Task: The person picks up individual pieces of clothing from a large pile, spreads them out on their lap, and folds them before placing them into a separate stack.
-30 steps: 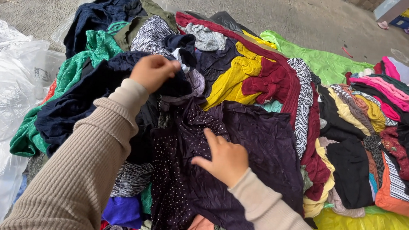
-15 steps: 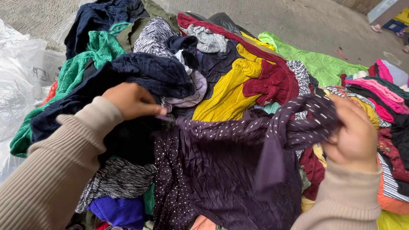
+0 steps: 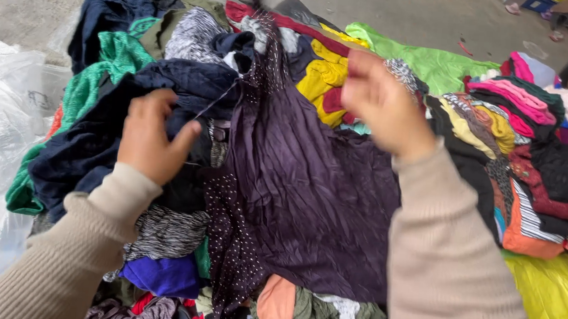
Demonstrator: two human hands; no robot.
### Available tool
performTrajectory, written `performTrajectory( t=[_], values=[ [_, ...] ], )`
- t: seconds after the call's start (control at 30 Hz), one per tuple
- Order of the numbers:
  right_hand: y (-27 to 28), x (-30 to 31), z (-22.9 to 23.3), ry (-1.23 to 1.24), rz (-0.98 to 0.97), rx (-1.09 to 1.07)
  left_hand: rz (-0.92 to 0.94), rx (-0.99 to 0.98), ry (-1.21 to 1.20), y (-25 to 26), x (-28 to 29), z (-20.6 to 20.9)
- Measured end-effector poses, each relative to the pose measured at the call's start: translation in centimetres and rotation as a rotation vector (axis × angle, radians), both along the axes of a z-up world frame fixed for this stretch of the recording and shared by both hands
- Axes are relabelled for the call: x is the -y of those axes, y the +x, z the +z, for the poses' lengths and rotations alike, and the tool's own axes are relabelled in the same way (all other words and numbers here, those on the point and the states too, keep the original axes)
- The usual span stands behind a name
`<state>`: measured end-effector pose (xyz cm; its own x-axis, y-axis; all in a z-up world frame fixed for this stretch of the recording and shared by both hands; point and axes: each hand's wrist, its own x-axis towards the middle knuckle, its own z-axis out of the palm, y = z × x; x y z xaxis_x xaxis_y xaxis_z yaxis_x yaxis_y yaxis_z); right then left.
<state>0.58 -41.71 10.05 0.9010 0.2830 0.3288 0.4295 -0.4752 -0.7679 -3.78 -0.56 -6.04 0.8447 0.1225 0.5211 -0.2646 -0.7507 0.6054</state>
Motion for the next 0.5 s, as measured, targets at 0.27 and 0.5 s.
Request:
performTrajectory(
  t=[0.27,0.5],
  values=[
    [-14.6,20.9,-20.1,-0.627,-0.442,-0.606,-0.181,-0.893,0.228,-7.3,7.1,-0.9],
    [-21.6,23.6,-28.3,-0.454,-0.592,-0.997,0.069,-0.463,-0.163,-10.3,2.1,-5.8]
  ],
)
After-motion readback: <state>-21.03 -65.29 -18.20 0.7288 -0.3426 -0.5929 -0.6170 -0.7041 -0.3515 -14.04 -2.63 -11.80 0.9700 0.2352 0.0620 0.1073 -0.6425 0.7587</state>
